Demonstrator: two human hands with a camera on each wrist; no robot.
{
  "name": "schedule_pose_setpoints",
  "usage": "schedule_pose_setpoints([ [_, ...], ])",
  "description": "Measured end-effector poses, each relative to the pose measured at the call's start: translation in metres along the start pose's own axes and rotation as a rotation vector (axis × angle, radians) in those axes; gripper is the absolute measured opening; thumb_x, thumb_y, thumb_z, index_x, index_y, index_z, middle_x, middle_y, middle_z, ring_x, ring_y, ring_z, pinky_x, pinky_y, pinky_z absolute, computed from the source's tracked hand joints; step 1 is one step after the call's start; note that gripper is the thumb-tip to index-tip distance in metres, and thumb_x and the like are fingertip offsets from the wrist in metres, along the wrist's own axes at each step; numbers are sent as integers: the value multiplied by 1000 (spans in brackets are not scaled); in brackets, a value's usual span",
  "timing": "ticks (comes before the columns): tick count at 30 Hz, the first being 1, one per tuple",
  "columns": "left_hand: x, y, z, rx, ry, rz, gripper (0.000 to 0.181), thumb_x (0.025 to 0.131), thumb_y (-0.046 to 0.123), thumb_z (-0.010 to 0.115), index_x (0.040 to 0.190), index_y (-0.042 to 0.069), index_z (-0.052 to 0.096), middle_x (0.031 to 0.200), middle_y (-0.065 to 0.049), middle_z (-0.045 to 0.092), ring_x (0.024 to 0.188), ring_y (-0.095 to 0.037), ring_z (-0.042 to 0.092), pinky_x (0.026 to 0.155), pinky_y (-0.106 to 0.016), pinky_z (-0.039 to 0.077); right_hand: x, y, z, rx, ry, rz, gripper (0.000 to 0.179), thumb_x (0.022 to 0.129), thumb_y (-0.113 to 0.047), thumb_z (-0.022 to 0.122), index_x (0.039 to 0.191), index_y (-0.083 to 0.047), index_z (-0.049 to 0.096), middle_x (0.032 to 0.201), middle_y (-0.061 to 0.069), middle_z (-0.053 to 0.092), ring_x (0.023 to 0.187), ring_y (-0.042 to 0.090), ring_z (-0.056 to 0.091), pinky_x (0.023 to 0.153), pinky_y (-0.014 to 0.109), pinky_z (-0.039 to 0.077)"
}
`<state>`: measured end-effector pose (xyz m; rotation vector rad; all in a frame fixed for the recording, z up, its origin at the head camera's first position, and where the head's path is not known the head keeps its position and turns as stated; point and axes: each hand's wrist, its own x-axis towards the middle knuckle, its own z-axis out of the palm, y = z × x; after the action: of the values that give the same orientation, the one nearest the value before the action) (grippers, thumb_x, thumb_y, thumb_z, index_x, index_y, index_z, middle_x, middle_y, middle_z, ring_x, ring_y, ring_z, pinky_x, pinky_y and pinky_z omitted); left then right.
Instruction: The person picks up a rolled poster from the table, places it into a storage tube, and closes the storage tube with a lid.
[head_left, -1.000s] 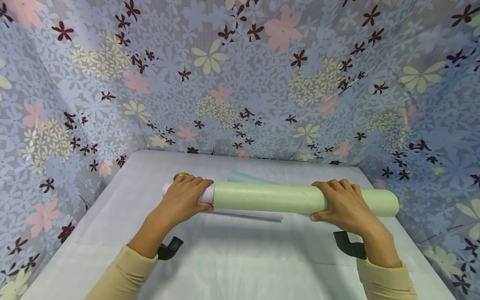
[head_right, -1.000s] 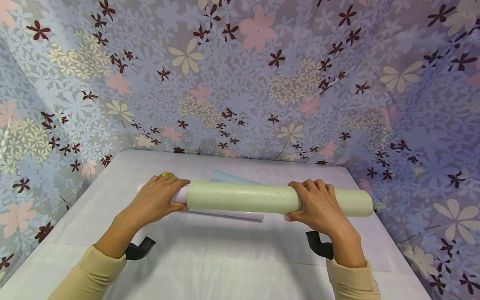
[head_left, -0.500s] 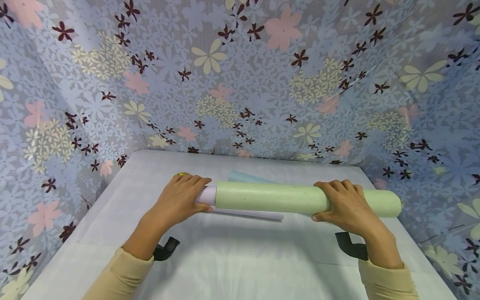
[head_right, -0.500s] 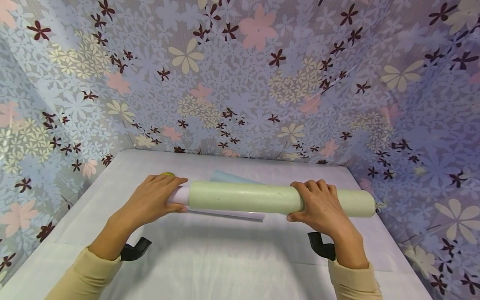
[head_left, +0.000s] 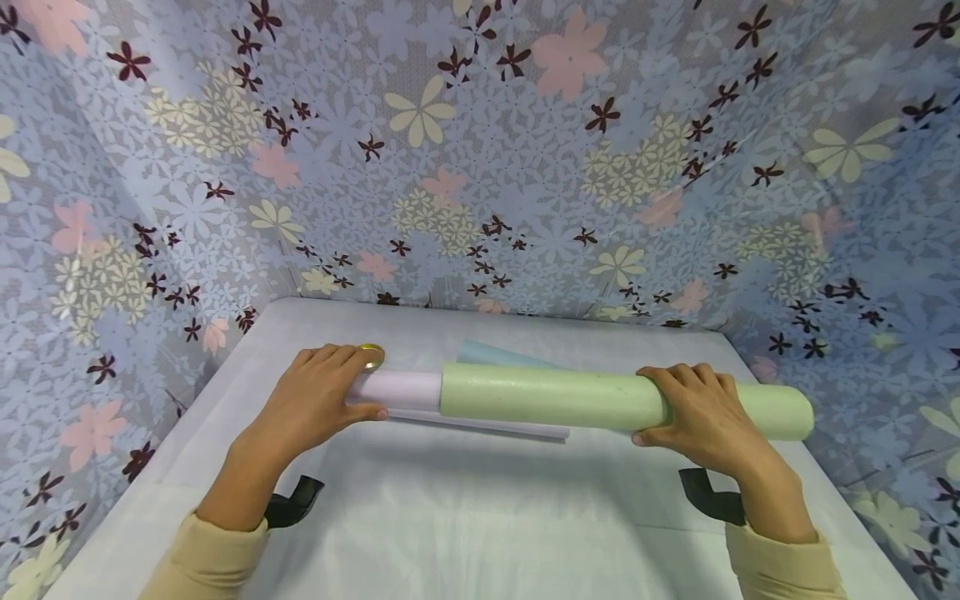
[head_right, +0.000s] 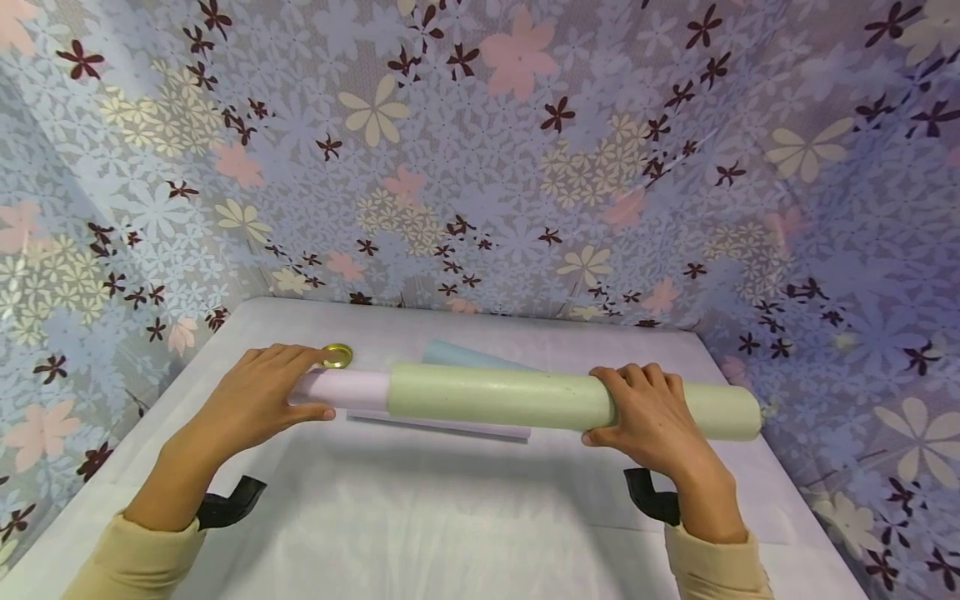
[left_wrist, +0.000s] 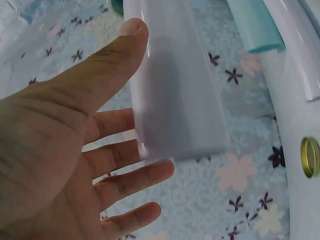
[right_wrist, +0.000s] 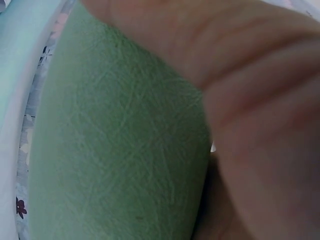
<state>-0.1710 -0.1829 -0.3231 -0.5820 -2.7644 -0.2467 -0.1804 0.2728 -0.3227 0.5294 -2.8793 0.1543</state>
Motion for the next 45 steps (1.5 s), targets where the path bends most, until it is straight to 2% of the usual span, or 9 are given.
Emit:
schedule_pose_setpoints([
  [7,-14,-20,-7,-76,-68,-94,68,76,48,73,132,16,53,127,-11,61,118,-36,54,96,-54,39,-3,4,0,-1,4,4,83,63,-47,83,131,-15,49,119,18,58,108,41,46,86,55,30],
  [16,-26,-33,-4,-201,-119,-142,69,80,49,69,136,14,49,133,-16,56,121,-40,50,99,-58,37,-6,8,0,1,-2,9,85,62,-54,81,132,-17,49,119,18,58,107,41,47,83,55,31],
  [20,-29,-37,-1,-273,-131,-167,70,81,51,67,138,15,47,138,-15,51,124,-40,47,98,-62,37,-7,8,0,-3,3,6,84,62,-51,82,132,-16,49,120,19,58,107,41,47,83,55,32],
  [24,-32,-42,5,-357,-112,-173,69,82,50,66,138,16,46,139,-13,51,125,-39,48,97,-62,39,-7,7,-1,-2,0,9,84,62,-50,82,132,-15,49,120,19,58,108,42,46,83,55,31],
  [34,-37,-50,18,-590,-28,-148,62,85,33,69,139,18,44,135,-13,54,119,-39,54,93,-55,46,-6,5,-2,0,-3,10,82,63,-46,83,132,-16,49,120,19,58,107,41,46,83,55,31],
  [39,-37,-52,21,-638,0,-133,59,85,30,69,139,20,45,136,-11,54,117,-34,56,95,-49,47,-5,4,-2,-9,3,2,83,63,-47,83,132,-16,49,121,18,58,107,41,47,83,55,32],
  [45,-37,-52,27,-689,33,-113,57,86,27,69,138,22,47,135,-7,55,116,-23,58,96,-32,48,-4,3,-3,-5,4,-1,83,63,-47,83,132,-16,49,120,18,58,107,41,47,83,54,32],
])
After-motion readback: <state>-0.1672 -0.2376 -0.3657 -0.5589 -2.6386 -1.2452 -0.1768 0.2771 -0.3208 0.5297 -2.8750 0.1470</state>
